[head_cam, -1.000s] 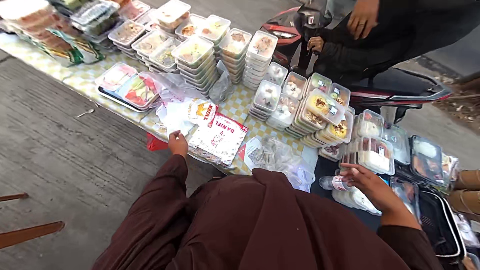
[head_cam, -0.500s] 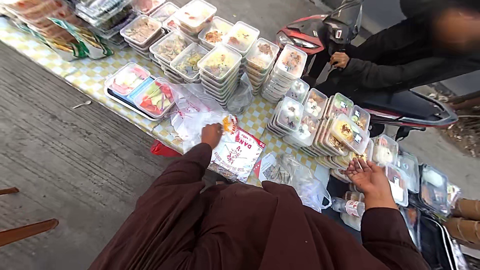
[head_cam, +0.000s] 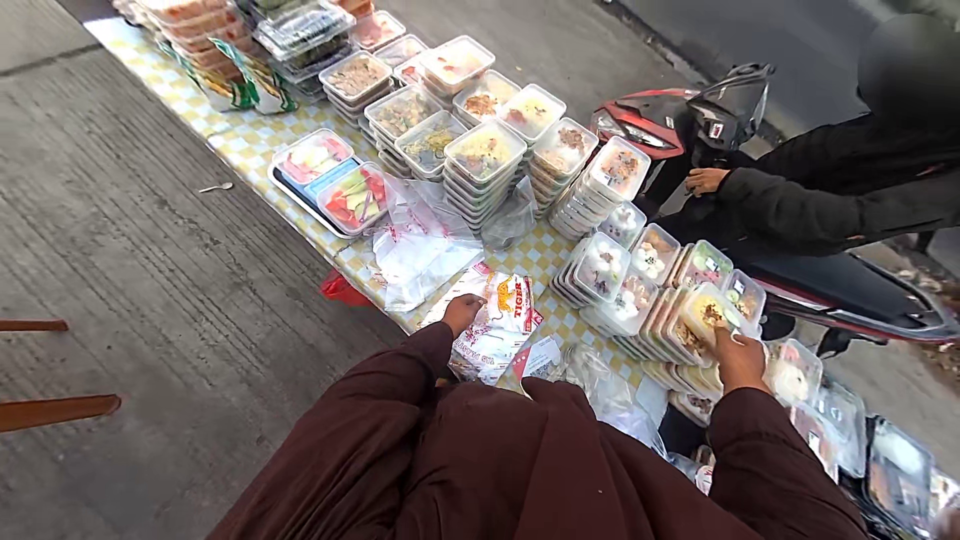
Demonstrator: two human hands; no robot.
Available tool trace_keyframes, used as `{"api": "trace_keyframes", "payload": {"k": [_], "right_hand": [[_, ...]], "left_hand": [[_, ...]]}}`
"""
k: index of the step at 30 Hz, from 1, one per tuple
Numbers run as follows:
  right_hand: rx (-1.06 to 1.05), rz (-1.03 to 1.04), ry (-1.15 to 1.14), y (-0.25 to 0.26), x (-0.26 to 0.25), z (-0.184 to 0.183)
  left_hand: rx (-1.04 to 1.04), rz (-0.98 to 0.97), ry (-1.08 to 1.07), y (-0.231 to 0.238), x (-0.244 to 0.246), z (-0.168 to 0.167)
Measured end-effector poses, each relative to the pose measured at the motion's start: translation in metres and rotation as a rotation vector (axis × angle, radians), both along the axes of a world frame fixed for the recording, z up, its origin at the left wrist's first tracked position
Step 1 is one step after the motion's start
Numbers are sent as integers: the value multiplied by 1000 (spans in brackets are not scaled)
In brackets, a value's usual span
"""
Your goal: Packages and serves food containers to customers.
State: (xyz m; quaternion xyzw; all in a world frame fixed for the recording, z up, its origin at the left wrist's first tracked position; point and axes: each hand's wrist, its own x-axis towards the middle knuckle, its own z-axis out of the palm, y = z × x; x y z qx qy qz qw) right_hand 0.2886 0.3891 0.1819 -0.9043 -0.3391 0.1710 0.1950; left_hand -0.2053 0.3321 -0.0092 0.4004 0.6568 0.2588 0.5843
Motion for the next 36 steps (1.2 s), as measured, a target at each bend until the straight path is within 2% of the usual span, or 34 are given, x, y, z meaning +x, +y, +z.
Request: {"api": "trace_keyframes", "payload": {"k": [3,6,8,9,11,14,16,22,25,29,33,36], "right_hand": [[-32,276,-290,-3,-7,-5],[-100,458,-351,-9,-15,-19],[-104,487,-379,-13,-15,-25],[-101,493,-398,-16,-15,-26],[-133,502,-438,-21,-16,-24],[-197,548,-481,-31,-18,-20],[-154,596,-519,-42,-20,-21],[249,797,-612,-104,-41,-51],[357,859,-580,-133,-67,-66],[292,941,-397,-155,-98,-92],[94,1006,-324,-156,-111,-140],[-9,1040,-314,-140,-126,-160]], "left_hand": [[5,0,-51,8,5,12],[23,131,-225,5,4,30],[97,128,-218,3,-4,29],[148,44,-174,2,-10,28],[229,-256,-2,-2,-25,22],[221,-706,495,-12,-40,-4],[175,-852,697,-20,-44,-7],[392,-751,875,-28,-49,-2],[363,-667,843,-26,-65,12],[286,-599,850,-29,-95,54],[347,-453,918,-30,-118,99],[442,-377,930,-33,-126,125]]}}
